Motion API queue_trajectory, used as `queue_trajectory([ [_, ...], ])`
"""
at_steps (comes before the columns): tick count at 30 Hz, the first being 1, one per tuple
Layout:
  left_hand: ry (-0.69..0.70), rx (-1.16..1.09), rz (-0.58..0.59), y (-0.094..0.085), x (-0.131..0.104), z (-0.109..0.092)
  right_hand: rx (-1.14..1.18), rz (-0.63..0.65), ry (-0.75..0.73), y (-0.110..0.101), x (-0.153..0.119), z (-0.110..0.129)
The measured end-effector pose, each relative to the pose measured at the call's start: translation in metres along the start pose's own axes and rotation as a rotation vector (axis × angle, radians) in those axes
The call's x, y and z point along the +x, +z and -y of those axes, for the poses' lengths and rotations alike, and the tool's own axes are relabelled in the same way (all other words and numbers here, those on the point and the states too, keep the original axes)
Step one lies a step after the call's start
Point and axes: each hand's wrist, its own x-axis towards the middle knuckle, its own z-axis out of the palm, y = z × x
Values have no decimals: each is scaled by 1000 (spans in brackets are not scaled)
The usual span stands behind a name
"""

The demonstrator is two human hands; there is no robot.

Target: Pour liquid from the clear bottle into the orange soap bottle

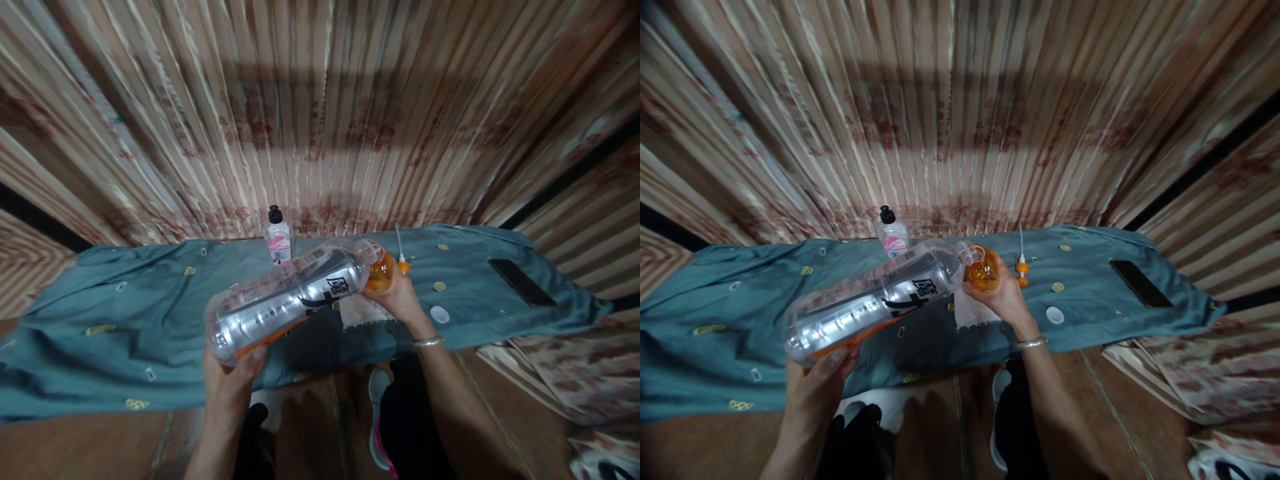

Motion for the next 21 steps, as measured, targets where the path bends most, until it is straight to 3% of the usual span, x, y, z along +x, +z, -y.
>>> queue_trajectory([
  [3,-6,-16,28,-1,3,1,17,22,13,0,0,1],
  [13,43,-46,-127,16,-6,-1,6,-20,14,0,1,-2],
  [21,-4,-60,-69,18,-7,-2,27,-30,39,0,1,-5],
])
